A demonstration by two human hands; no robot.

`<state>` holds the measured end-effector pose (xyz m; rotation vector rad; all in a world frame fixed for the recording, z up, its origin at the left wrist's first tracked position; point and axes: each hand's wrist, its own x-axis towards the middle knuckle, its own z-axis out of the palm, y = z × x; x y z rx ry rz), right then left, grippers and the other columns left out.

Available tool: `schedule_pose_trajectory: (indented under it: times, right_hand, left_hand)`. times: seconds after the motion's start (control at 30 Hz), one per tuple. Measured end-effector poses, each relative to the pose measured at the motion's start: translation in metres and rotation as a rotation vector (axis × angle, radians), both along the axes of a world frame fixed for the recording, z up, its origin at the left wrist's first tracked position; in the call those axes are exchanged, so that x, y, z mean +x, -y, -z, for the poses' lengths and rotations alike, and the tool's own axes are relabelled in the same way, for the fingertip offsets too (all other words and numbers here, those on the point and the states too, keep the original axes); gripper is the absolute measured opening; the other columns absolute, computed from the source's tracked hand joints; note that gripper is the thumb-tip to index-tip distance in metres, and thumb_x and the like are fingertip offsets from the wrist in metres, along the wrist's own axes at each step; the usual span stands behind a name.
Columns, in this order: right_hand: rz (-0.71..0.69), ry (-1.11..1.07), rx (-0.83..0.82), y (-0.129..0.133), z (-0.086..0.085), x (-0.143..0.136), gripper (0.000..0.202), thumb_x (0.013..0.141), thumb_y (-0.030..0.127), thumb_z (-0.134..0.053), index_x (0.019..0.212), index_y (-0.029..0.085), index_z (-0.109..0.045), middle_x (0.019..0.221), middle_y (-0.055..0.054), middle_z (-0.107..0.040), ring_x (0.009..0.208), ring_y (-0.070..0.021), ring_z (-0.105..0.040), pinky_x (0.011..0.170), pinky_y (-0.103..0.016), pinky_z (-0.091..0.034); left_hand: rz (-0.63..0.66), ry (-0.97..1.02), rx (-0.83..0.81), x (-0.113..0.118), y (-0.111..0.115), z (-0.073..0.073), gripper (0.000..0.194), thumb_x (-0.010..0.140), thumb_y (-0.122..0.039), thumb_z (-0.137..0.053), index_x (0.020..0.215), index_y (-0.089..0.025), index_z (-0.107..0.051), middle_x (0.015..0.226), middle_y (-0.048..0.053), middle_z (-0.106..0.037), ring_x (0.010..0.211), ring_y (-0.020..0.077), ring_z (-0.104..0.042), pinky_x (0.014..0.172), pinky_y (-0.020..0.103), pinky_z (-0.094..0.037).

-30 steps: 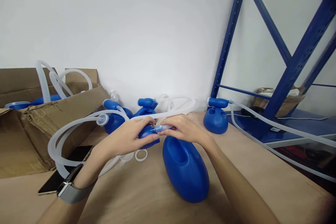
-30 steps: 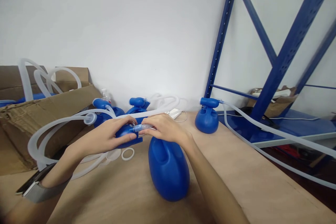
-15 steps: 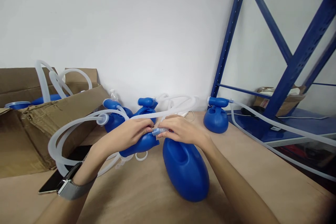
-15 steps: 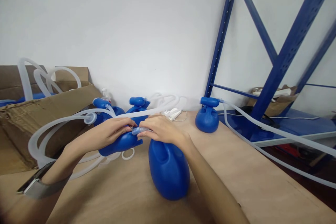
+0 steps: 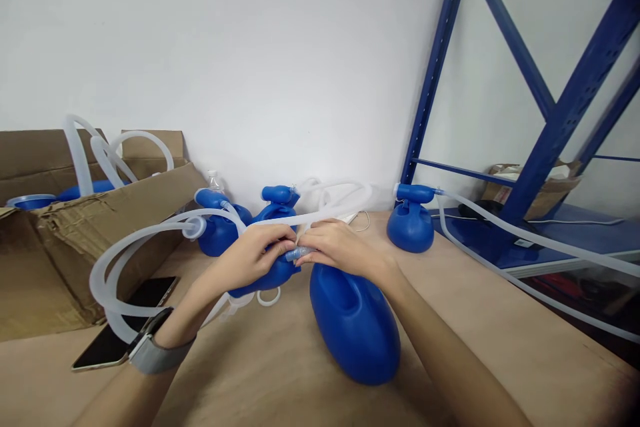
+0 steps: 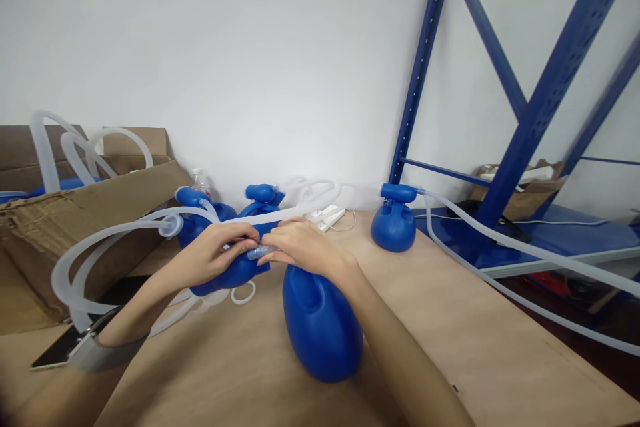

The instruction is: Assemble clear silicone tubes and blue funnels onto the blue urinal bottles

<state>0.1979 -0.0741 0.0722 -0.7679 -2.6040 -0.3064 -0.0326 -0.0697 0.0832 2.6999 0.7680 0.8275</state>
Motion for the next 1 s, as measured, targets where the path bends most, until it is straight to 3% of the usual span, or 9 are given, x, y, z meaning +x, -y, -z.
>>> schedule_pose_trajectory:
  times: [0.13, 0.3, 0.4, 0.5, 0.6, 0.7, 0.8, 0.9, 1.0]
  right_hand:
    - [0.043, 0.071, 0.057, -0.001, 0.002, -0.004, 0.032, 0.098, 0.044, -0.061, 0.096, 0.013, -0.068, 0.088, -0.008, -0.073, 0.082, -0.0221, -0.066, 0.086, -0.036, -0.046]
    - [0.052, -0.005, -0.023, -0.006, 0.003, -0.003, 0.034, 0.096, 0.049, -0.063, 0.096, 0.016, -0.066, 0.083, -0.006, -0.071, 0.079, -0.0213, -0.065, 0.083, -0.035, -0.047]
    - [0.063, -0.056, -0.067, -0.005, 0.002, 0.0, 0.025, 0.101, 0.041, -0.059, 0.104, 0.017, -0.065, 0.093, -0.008, -0.073, 0.088, -0.0229, -0.068, 0.084, -0.035, -0.048]
    - [0.105, -0.115, -0.1, -0.001, -0.001, 0.0, 0.023, 0.104, 0.038, -0.056, 0.113, 0.019, -0.063, 0.107, -0.009, -0.074, 0.1, -0.0249, -0.068, 0.089, -0.036, -0.048]
    - [0.106, -0.15, -0.109, 0.003, -0.003, 0.0, 0.026, 0.104, 0.042, -0.054, 0.114, 0.02, -0.063, 0.107, -0.009, -0.075, 0.101, -0.0259, -0.068, 0.091, -0.037, -0.047]
    - [0.064, -0.129, -0.15, 0.005, -0.006, 0.0, 0.027, 0.106, 0.041, -0.048, 0.103, 0.019, -0.064, 0.093, -0.006, -0.073, 0.086, -0.022, -0.067, 0.08, -0.033, -0.047]
    - [0.027, -0.144, -0.176, 0.009, -0.007, -0.002, 0.028, 0.104, 0.039, -0.049, 0.094, 0.018, -0.064, 0.086, -0.004, -0.071, 0.08, -0.0203, -0.065, 0.079, -0.032, -0.046]
    - [0.061, -0.244, -0.152, 0.016, -0.007, -0.009, 0.031, 0.097, 0.039, -0.06, 0.118, 0.016, -0.065, 0.105, -0.009, -0.073, 0.099, -0.026, -0.066, 0.094, -0.04, -0.045]
    - [0.078, -0.276, -0.206, 0.025, -0.007, -0.018, 0.067, 0.092, 0.036, -0.065, 0.153, 0.02, -0.042, 0.123, -0.011, -0.07, 0.111, -0.0294, -0.063, 0.098, -0.044, -0.045]
  left_hand:
    - [-0.037, 0.016, -0.036, 0.008, -0.001, 0.005, 0.025, 0.101, -0.03, -0.043, 0.094, -0.019, -0.064, 0.085, 0.002, -0.07, 0.075, 0.0168, -0.062, 0.073, 0.029, -0.047]
    - [-0.094, -0.005, -0.165, 0.007, 0.001, 0.003, 0.032, 0.105, -0.042, -0.038, 0.103, -0.021, -0.062, 0.092, 0.002, -0.071, 0.081, 0.0193, -0.063, 0.077, 0.032, -0.048]
    - [-0.069, -0.03, -0.231, 0.004, 0.003, 0.0, 0.038, 0.106, -0.049, -0.038, 0.112, -0.021, -0.063, 0.107, 0.004, -0.073, 0.096, 0.022, -0.066, 0.088, 0.034, -0.049]
    - [-0.026, -0.102, -0.233, 0.001, 0.004, -0.003, 0.044, 0.097, -0.056, -0.056, 0.124, -0.023, -0.063, 0.124, 0.005, -0.071, 0.109, 0.0258, -0.066, 0.095, 0.036, -0.048]
    - [-0.086, -0.163, -0.145, 0.0, 0.007, -0.006, 0.045, 0.085, -0.054, -0.071, 0.115, -0.022, -0.068, 0.113, 0.005, -0.073, 0.1, 0.0267, -0.067, 0.086, 0.035, -0.05]
    - [-0.142, -0.245, -0.008, -0.002, 0.011, -0.008, 0.025, 0.088, -0.044, -0.065, 0.096, -0.02, -0.069, 0.094, 0.004, -0.072, 0.086, 0.0233, -0.066, 0.075, 0.033, -0.047]
    - [-0.188, -0.293, 0.088, -0.001, 0.017, -0.01, 0.019, 0.089, -0.039, -0.061, 0.088, -0.02, -0.065, 0.085, 0.002, -0.069, 0.077, 0.0212, -0.064, 0.066, 0.031, -0.043]
    - [-0.279, -0.312, 0.147, 0.003, 0.024, -0.01, 0.019, 0.09, -0.037, -0.059, 0.092, -0.019, -0.065, 0.088, 0.005, -0.071, 0.078, 0.0234, -0.067, 0.064, 0.032, -0.044]
    - [-0.373, -0.397, 0.194, 0.007, 0.03, -0.01, 0.019, 0.088, -0.034, -0.06, 0.095, -0.017, -0.065, 0.09, 0.01, -0.073, 0.081, 0.0283, -0.069, 0.064, 0.035, -0.047]
